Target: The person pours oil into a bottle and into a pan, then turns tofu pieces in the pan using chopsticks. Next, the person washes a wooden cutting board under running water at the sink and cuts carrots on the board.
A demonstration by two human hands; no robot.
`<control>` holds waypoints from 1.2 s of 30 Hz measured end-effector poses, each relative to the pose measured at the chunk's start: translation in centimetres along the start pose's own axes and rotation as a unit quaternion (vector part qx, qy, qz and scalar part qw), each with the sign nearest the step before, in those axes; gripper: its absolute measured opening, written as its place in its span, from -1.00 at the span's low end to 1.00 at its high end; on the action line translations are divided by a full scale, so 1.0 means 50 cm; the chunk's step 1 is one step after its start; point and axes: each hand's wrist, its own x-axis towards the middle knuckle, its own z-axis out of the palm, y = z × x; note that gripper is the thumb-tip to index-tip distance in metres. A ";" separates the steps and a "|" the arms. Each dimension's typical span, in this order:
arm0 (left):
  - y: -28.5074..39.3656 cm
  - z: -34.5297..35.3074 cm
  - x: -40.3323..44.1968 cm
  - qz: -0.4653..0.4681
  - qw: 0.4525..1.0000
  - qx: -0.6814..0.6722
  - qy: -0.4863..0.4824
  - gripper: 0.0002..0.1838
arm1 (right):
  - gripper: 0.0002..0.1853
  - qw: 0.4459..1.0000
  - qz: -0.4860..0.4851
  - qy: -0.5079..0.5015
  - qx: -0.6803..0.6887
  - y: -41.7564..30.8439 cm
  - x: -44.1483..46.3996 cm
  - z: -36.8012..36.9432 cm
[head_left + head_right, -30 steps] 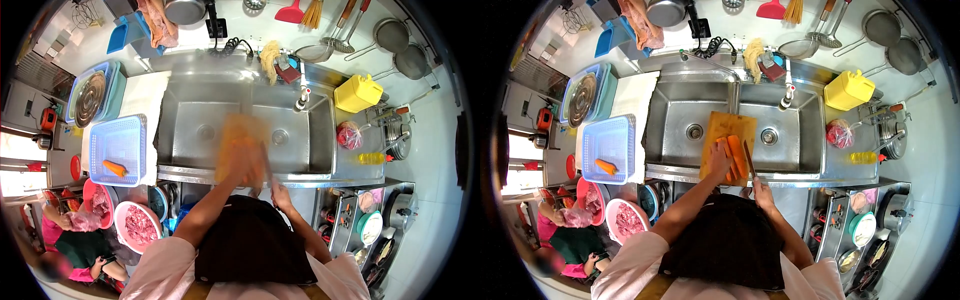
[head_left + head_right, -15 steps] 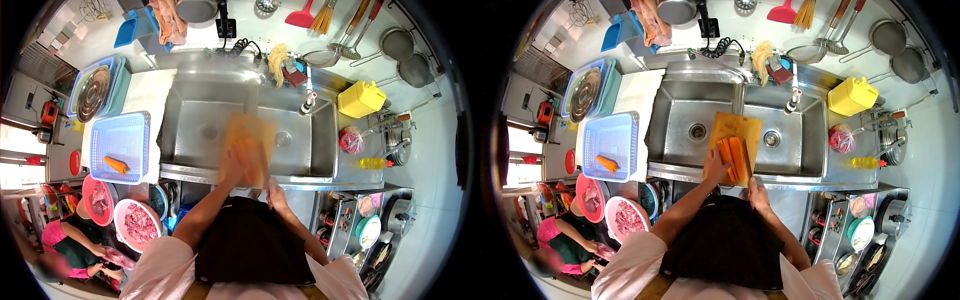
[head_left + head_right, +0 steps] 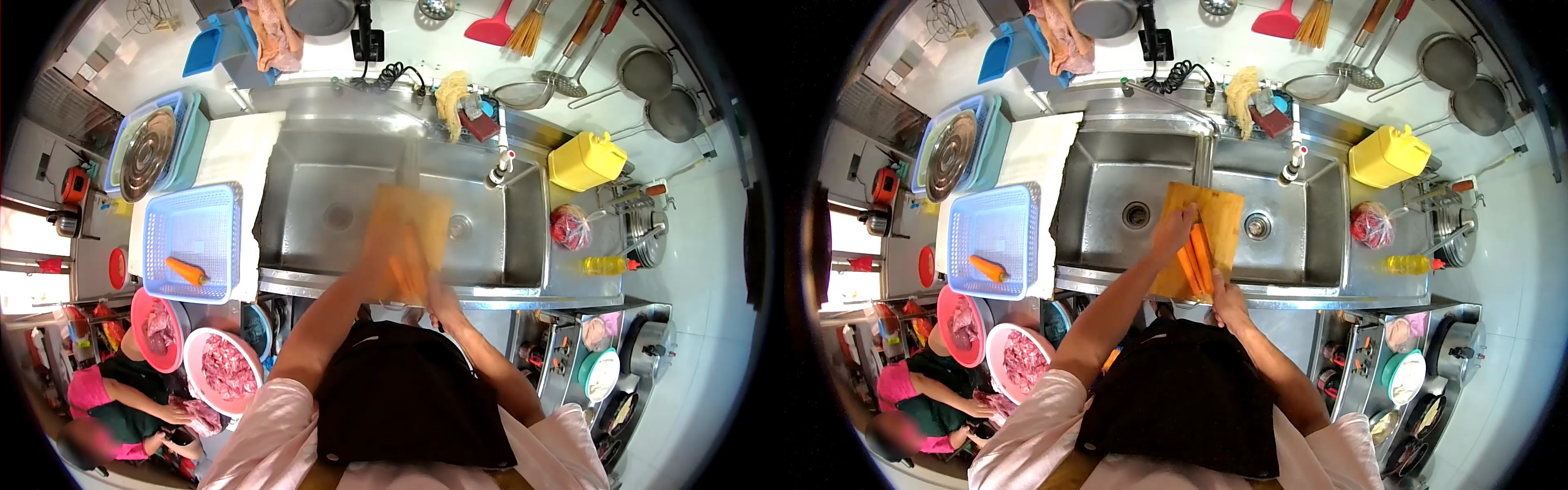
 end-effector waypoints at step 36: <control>-0.083 0.114 0.196 0.018 0.977 0.084 -0.196 -0.44 | -0.11 0.989 0.021 -0.017 -0.143 -0.029 0.063 -0.005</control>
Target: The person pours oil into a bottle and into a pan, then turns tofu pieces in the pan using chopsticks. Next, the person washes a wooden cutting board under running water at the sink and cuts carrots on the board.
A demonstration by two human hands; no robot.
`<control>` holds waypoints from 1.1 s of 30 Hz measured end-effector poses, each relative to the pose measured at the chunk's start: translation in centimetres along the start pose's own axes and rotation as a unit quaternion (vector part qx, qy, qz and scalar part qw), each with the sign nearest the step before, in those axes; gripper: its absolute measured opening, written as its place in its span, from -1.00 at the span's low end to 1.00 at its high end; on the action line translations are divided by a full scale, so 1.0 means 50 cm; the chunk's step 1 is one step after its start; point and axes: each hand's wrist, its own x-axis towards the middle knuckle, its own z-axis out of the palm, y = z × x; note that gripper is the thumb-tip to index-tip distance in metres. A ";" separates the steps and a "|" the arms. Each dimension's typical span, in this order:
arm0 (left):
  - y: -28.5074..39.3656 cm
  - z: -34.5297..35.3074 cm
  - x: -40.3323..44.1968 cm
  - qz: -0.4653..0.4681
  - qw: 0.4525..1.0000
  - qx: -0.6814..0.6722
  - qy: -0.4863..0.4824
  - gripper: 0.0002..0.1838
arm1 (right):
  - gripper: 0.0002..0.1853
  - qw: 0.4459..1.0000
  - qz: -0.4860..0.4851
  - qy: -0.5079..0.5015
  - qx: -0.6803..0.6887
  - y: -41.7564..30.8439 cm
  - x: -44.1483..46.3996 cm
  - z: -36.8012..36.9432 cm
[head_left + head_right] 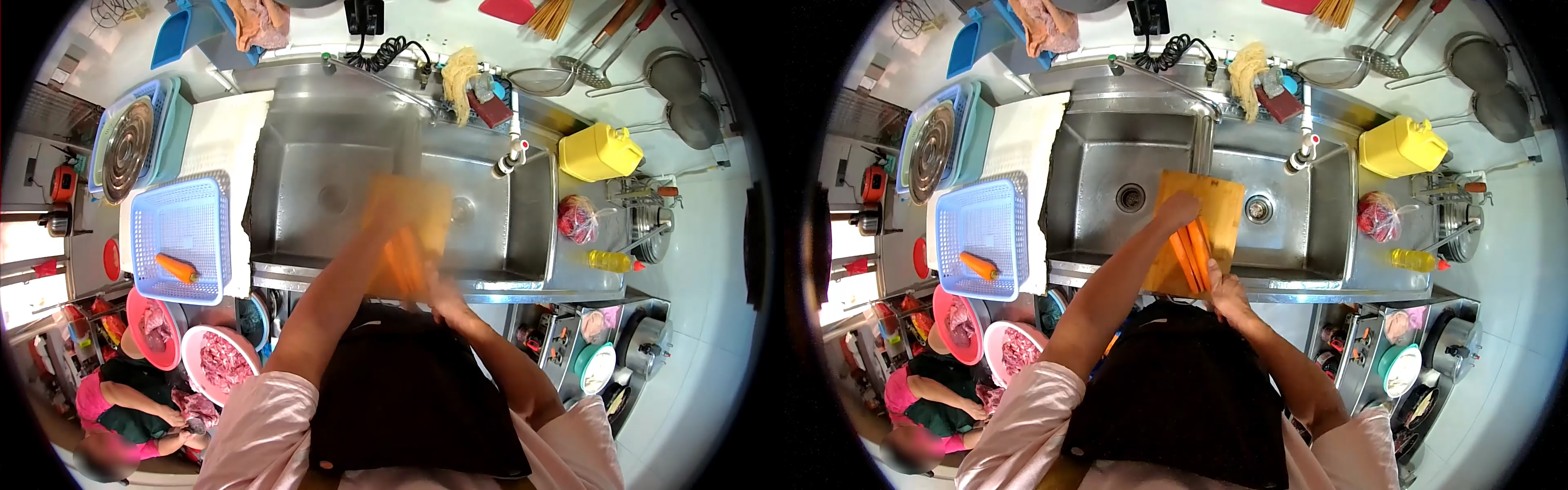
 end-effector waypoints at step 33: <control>0.076 0.058 -0.070 -0.114 0.987 0.086 0.066 -0.66 | -0.24 0.997 -0.055 0.060 -0.009 0.141 0.092 0.069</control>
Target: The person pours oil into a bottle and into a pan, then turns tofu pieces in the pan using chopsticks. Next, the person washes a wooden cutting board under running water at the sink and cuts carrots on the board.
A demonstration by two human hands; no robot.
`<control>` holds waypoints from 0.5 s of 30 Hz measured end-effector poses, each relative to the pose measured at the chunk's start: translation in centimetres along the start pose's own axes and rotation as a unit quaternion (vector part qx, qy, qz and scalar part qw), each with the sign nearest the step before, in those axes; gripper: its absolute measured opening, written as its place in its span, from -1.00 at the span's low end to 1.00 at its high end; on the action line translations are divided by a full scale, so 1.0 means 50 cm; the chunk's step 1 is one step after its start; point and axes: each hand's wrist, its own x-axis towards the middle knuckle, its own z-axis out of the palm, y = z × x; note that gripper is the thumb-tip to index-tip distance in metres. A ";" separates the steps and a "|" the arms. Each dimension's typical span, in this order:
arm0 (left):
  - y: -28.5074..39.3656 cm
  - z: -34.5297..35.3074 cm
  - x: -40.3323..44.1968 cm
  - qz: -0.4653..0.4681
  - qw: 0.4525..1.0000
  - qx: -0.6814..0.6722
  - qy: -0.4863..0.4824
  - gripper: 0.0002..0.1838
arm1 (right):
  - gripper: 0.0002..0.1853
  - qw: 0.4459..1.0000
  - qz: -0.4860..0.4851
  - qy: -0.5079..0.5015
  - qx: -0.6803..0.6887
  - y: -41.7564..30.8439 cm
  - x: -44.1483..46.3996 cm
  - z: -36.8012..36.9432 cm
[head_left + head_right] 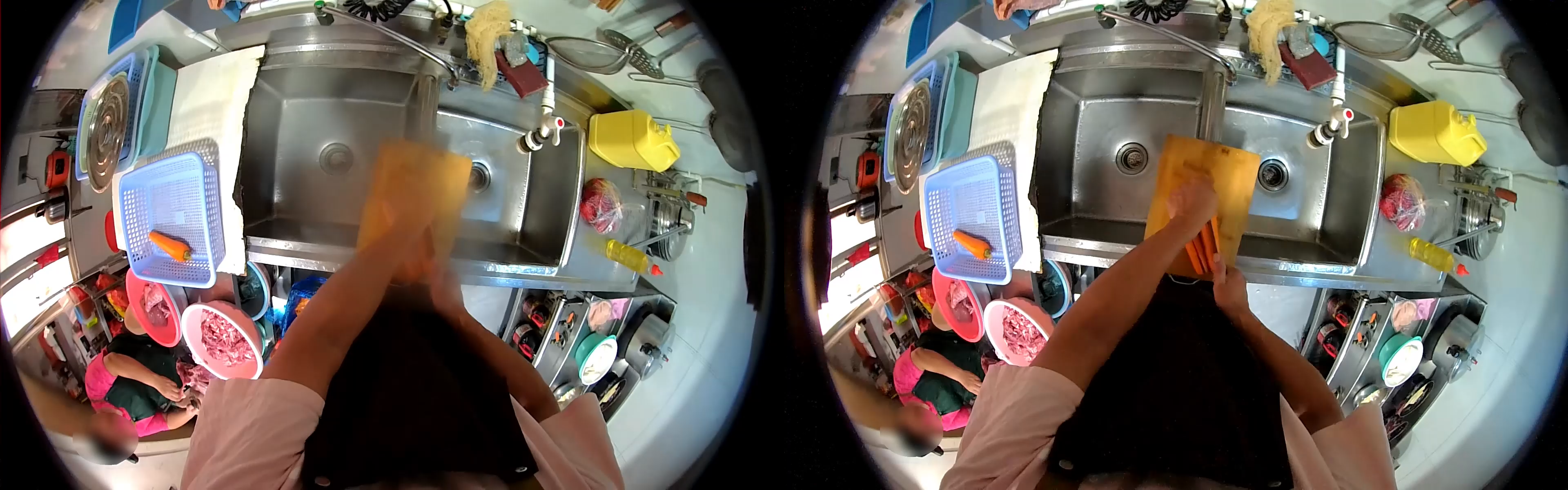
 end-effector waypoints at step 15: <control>-0.101 0.018 -0.206 0.092 0.981 -0.164 0.048 -0.69 | -0.19 0.973 -0.206 0.100 -0.011 0.124 0.067 0.061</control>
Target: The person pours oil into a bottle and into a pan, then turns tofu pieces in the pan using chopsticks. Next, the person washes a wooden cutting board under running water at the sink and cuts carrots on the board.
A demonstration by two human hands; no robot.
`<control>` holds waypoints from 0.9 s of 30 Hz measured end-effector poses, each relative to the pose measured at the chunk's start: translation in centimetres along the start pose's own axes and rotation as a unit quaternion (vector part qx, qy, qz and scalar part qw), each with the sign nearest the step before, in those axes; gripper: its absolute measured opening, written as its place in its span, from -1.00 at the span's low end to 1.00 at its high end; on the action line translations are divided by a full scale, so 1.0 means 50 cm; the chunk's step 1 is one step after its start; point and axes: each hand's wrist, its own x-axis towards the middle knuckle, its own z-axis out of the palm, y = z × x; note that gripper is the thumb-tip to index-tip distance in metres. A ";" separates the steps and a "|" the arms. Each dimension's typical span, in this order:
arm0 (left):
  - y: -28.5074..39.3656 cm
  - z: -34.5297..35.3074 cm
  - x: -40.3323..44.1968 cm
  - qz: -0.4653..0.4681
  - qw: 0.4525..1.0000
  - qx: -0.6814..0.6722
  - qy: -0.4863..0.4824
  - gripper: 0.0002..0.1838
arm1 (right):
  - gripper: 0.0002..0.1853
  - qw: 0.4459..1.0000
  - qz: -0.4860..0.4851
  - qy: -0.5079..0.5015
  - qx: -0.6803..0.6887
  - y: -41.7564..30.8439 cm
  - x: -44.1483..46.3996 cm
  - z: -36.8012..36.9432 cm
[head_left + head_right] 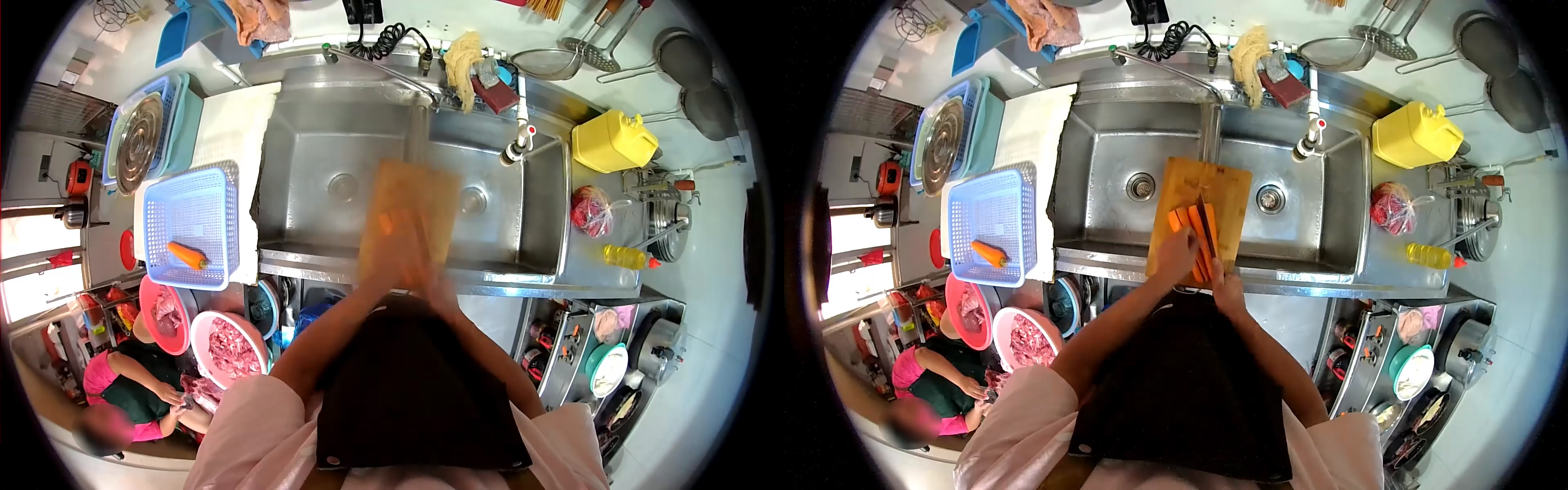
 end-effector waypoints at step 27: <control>-0.003 0.059 -0.046 0.043 0.995 0.092 0.001 -0.80 | -0.20 0.955 0.251 -0.121 0.105 -0.118 -0.102 -0.123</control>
